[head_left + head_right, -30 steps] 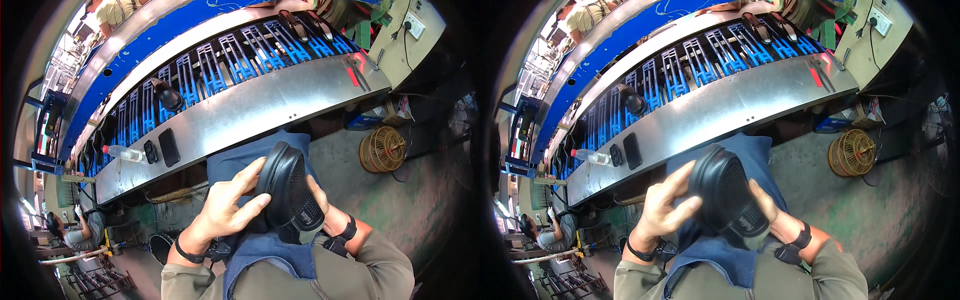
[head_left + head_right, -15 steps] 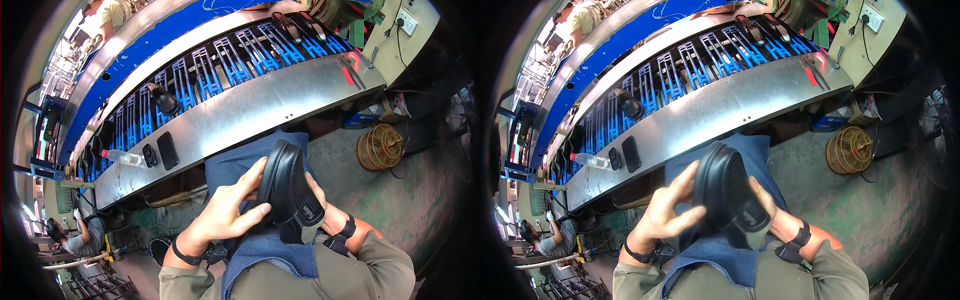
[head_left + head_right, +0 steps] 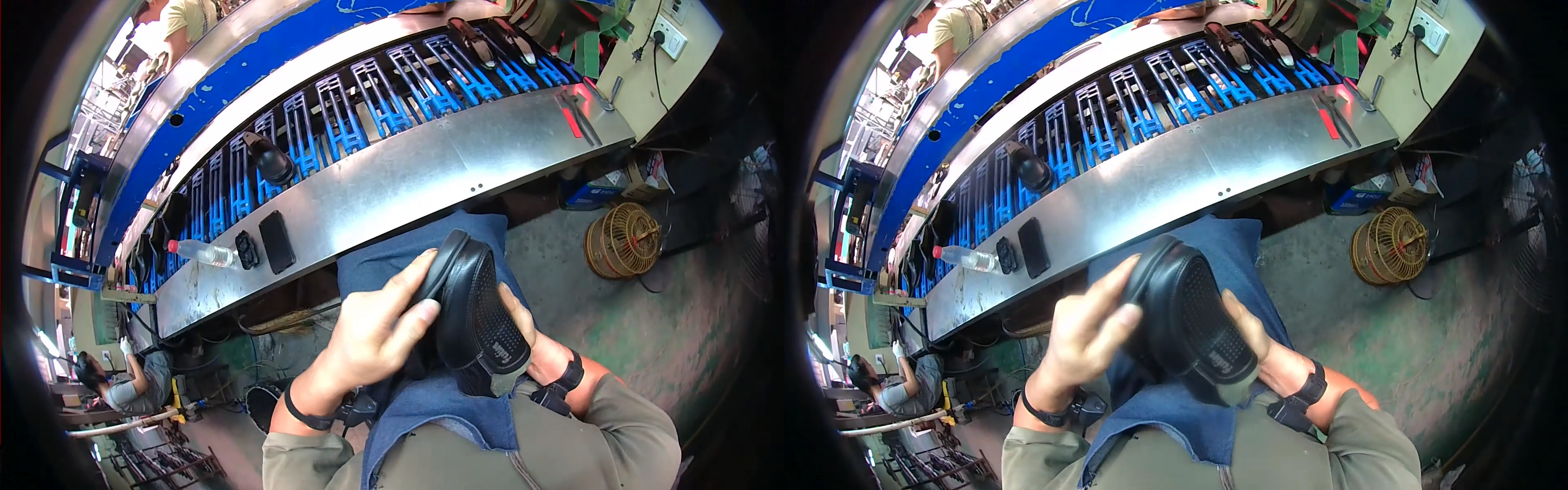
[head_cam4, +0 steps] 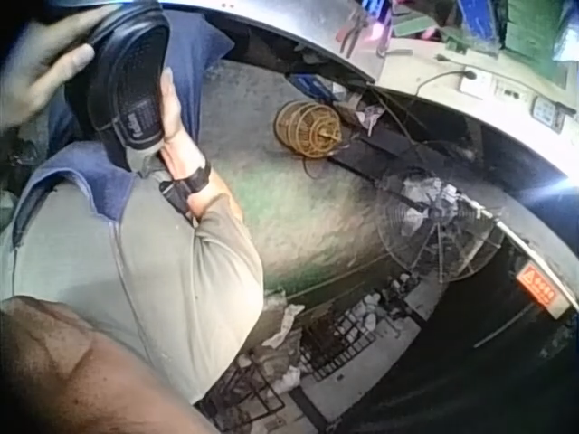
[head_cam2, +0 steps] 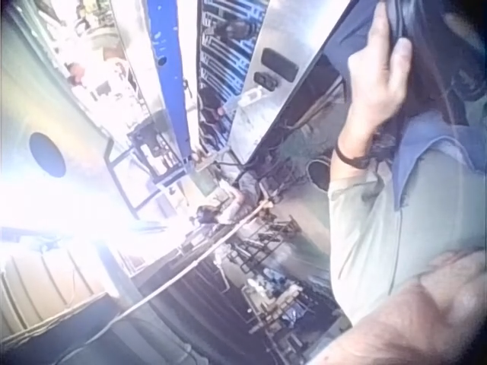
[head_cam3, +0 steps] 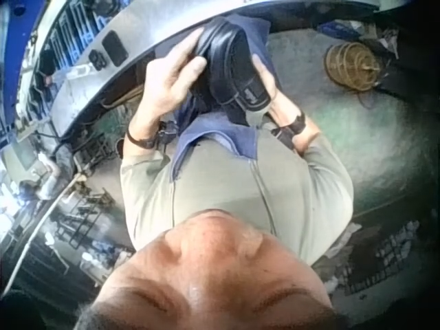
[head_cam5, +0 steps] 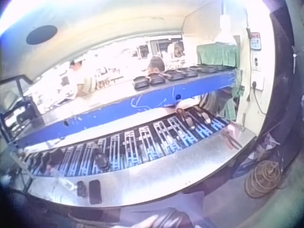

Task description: The person is inspecting and cleaning shoe soles and uppers before placing them on a conveyor belt in a shoe factory.

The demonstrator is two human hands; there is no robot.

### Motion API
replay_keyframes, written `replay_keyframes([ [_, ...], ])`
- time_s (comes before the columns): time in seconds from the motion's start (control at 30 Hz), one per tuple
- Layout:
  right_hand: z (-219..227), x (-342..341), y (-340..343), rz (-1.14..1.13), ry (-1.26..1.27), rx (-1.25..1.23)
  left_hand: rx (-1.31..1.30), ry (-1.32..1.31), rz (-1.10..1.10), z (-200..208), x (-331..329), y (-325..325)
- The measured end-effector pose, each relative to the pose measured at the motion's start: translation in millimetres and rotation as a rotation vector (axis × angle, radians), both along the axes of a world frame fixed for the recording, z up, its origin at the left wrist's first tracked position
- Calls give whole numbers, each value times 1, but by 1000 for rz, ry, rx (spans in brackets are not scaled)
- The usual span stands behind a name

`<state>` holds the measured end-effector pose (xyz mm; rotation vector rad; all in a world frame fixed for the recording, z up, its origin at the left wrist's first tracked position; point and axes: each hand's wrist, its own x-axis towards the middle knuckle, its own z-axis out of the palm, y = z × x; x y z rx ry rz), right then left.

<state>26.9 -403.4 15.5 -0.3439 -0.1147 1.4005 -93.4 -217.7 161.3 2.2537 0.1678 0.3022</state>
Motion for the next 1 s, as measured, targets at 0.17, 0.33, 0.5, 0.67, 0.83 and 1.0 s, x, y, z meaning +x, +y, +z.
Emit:
replay_keyframes([
  [0.17, -3, 0, -4, 1, 66, -97, 342, 138, -15, 19, 6, -28],
  [0.33, 1, 1, 1, -4, 235, -13, 313, -96, -3, -3, 3, -36],
  [0.5, -6, 3, 5, -107, 187, -11, -8, -47, 9, -33, -2, -31],
  [0.67, -4, 5, 8, -114, 156, 16, 8, 3, -8, -31, -6, -29],
  [0.83, 7, 8, 15, -115, 59, -64, -207, -72, 68, -35, -14, -36],
  [1.0, 65, -6, 56, -100, -1347, -306, -1124, -367, 565, -87, -3, -16],
])
